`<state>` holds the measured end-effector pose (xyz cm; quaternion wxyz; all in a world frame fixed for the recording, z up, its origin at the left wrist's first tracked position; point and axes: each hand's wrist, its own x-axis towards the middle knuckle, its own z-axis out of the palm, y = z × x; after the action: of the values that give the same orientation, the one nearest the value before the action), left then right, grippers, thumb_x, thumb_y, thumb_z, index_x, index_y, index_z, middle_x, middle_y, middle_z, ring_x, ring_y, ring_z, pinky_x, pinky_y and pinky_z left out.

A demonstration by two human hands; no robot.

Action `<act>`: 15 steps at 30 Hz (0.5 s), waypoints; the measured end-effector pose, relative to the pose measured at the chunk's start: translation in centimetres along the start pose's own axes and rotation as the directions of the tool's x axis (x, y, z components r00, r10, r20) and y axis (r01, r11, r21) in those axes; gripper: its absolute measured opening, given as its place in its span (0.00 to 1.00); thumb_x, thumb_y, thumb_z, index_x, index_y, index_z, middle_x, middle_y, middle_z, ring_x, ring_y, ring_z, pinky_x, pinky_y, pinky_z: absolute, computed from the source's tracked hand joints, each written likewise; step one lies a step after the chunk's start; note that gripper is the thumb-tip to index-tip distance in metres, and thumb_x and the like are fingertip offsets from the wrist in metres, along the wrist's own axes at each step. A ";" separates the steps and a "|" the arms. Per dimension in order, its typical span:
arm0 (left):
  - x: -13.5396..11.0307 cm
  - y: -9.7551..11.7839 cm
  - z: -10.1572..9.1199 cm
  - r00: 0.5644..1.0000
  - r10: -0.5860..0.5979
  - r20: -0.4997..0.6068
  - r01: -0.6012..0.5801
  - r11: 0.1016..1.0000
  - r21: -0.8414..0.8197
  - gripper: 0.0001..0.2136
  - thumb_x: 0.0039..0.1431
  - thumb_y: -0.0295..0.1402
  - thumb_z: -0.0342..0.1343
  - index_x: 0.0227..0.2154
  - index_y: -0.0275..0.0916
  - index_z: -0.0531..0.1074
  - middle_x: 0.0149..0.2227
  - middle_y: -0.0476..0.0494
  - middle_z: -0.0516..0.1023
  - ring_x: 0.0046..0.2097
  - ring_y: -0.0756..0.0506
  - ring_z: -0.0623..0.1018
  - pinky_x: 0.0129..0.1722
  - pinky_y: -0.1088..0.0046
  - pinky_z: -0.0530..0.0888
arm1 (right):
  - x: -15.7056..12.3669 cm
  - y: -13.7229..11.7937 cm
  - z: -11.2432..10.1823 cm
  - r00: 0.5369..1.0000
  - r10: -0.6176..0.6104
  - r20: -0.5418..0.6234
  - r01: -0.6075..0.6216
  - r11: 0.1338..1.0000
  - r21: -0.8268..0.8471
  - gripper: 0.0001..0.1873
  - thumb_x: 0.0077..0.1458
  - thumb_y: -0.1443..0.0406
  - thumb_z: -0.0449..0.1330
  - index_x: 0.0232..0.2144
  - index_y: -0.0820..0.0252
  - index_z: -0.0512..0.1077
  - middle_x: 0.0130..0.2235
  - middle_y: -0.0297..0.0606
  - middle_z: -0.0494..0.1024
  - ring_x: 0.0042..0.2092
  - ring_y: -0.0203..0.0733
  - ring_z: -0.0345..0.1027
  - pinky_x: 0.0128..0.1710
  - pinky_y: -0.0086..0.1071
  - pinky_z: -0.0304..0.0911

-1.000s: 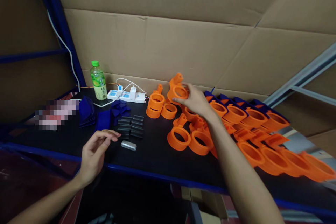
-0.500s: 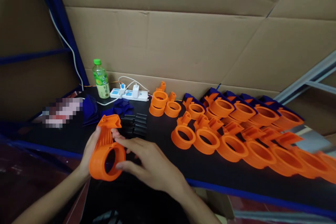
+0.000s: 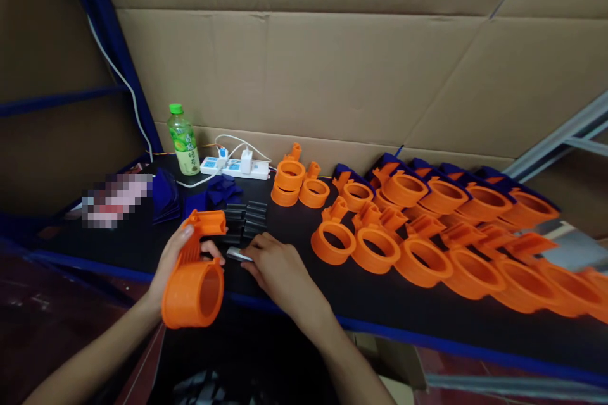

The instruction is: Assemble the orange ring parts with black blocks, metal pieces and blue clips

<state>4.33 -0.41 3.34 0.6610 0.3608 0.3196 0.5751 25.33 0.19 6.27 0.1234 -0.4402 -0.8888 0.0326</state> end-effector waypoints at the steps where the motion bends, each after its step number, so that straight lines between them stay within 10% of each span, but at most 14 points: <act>1: 0.0 0.0 0.0 1.000 0.004 -0.005 -0.004 1.000 -0.002 0.17 0.63 0.45 0.56 0.47 0.41 0.66 0.27 0.43 0.80 0.23 0.44 0.79 0.22 0.73 0.73 | 0.0 0.0 0.1 1.000 0.010 -0.009 -0.011 1.000 -0.010 0.12 0.64 0.65 0.59 0.48 0.50 0.76 0.43 0.35 0.76 0.46 0.40 0.71 0.37 0.31 0.64; 15: 0.1 0.0 0.6 0.999 0.036 -0.009 -0.036 0.997 -0.063 0.17 0.61 0.43 0.59 0.47 0.40 0.67 0.34 0.43 0.82 0.32 0.40 0.83 0.30 0.67 0.78 | -0.2 -0.4 -0.7 0.997 0.018 -0.069 -0.013 0.998 0.066 0.11 0.66 0.66 0.55 0.43 0.56 0.78 0.42 0.39 0.78 0.44 0.41 0.73 0.41 0.32 0.67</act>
<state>4.84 -0.39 3.67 0.6603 0.3434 0.2974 0.5981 25.28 -0.28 6.95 0.1686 -0.4436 -0.8789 0.0475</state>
